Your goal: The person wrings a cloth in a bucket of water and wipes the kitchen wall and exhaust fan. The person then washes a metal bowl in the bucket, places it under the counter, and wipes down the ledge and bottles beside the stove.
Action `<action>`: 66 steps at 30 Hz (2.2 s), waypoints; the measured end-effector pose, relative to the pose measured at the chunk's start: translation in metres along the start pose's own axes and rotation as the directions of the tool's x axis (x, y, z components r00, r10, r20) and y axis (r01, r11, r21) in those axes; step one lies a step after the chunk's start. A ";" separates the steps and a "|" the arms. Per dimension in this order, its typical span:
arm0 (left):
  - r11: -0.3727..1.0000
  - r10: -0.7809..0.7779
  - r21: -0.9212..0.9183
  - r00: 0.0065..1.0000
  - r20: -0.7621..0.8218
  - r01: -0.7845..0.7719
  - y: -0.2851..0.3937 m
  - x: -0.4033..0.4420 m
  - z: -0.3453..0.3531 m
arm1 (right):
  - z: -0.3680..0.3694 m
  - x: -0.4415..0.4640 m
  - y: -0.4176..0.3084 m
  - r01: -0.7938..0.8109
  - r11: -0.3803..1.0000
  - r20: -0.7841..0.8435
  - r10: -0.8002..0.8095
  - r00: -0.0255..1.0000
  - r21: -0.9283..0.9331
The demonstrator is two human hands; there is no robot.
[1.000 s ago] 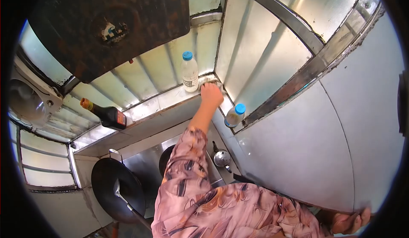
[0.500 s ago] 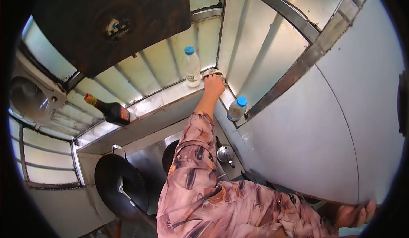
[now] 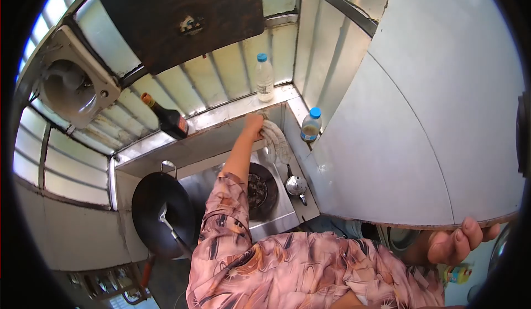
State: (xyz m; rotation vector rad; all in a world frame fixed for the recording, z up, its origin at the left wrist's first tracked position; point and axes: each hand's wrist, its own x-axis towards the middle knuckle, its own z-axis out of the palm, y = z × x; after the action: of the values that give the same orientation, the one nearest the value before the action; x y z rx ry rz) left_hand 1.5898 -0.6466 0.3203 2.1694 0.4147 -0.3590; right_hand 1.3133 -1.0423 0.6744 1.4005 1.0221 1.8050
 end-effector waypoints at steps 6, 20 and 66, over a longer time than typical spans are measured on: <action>-0.179 0.036 -0.945 0.958 -0.283 -0.273 0.006 -0.037 -0.106 | -0.002 -0.003 0.000 0.036 0.999 0.007 -0.036 0.999 -0.025; 0.832 0.470 0.552 0.594 -0.653 -0.051 -0.104 0.014 -0.064 | -0.038 -0.034 -0.008 -0.074 0.997 0.119 0.078 0.990 -0.037; 0.130 -0.069 -0.952 0.961 0.269 0.276 -0.098 -0.269 0.142 | -0.038 0.010 -0.100 -0.450 0.383 0.236 0.488 0.840 0.807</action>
State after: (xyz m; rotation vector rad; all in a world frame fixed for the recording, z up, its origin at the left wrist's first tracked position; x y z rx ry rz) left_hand 1.2909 -0.7511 0.2752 0.7017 0.5906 -0.2480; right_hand 1.2754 -0.9913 0.5871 2.4752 1.8234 1.7391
